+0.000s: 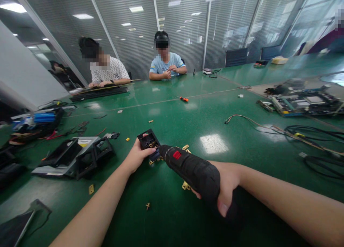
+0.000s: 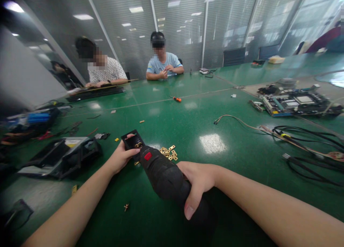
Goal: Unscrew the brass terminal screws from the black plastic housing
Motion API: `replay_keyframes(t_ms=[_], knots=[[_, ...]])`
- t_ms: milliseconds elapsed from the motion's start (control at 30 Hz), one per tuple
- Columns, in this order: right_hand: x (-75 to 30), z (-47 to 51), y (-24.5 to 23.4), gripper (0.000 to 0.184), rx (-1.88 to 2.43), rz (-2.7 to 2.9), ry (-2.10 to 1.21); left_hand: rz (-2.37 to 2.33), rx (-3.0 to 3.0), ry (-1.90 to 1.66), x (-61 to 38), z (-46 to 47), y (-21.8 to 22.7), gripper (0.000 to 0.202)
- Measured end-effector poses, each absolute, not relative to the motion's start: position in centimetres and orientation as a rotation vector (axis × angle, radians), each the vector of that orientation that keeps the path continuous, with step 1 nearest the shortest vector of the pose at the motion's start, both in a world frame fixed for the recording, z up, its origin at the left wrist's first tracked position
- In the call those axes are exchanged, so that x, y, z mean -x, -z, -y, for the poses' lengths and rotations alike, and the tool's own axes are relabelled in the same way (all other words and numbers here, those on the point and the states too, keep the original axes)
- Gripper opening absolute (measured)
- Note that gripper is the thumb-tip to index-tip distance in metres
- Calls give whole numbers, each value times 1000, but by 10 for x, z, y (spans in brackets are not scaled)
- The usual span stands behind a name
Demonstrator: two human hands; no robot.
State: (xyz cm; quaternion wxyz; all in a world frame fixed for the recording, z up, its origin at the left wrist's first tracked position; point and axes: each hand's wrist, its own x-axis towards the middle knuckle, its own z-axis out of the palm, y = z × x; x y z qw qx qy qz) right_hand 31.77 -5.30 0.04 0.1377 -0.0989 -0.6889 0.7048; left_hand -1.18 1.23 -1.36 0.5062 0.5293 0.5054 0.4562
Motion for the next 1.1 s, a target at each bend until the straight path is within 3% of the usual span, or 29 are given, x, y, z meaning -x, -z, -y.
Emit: replay_keyframes(t_ms=[1100], knots=[[-319, 49, 12, 66, 213, 2023, -1985, -1188, -1282, -1107, 8, -11, 10, 77]])
